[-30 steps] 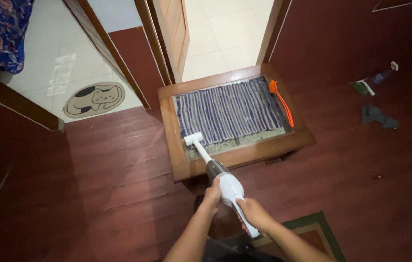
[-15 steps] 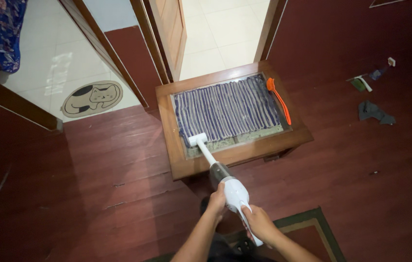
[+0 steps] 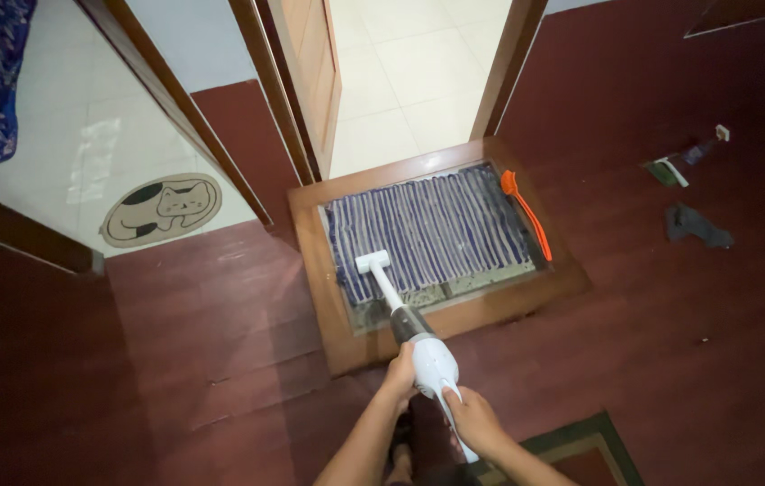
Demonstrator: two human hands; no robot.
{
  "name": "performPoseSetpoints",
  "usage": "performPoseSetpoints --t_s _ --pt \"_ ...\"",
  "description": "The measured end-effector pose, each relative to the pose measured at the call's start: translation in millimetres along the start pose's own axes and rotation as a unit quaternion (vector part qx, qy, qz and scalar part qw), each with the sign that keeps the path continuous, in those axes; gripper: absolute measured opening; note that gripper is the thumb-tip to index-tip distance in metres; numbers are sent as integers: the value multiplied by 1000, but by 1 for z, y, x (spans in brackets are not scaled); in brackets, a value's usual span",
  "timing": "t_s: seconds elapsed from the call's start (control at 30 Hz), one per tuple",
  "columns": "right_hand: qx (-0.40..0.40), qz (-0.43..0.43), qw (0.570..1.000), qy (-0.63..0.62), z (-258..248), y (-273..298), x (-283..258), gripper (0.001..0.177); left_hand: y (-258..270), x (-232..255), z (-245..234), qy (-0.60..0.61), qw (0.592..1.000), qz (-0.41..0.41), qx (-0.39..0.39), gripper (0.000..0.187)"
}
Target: The person scrubs a striped rug placed on a low wooden table using an orange brush, then lifts and shakes the rug to remove debris. Afterward, they vacuum the rug with a handheld vacuum cleaner.
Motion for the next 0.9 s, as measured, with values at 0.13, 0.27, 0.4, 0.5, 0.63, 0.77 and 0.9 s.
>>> performPoseSetpoints --t_s 0.13,0.27,0.4,0.5,0.63,0.77,0.9 --pt "9 -1 999 -39 12 -15 -8 41 -9 17 -7 -62 997 -34 22 64" --pt "20 -13 999 -44 17 -20 -29 41 -23 39 -10 -46 998 37 -3 68" --pt "27 -18 998 -51 20 -30 -65 41 -41 76 -5 -34 999 30 -13 64" --pt "39 -33 998 -44 23 -47 -97 40 -65 103 1 43 999 -25 8 59" --pt "41 -21 997 -69 30 -80 -134 38 -114 132 -10 -65 994 78 35 70" --pt "27 -67 993 -88 38 -126 -163 43 -161 145 -13 -68 995 55 39 79" --pt "46 -63 996 -48 39 -154 -178 44 -193 151 -25 -90 993 31 64 77"
Point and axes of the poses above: each hand's wrist, its own y-axis away from the middle knuckle, its own z-axis out of the palm, x = y × z, the point moved 5 cm from there along -y, towards the middle knuckle, and after that the axes turned 13 degrees about z, right-handed, at the moved point
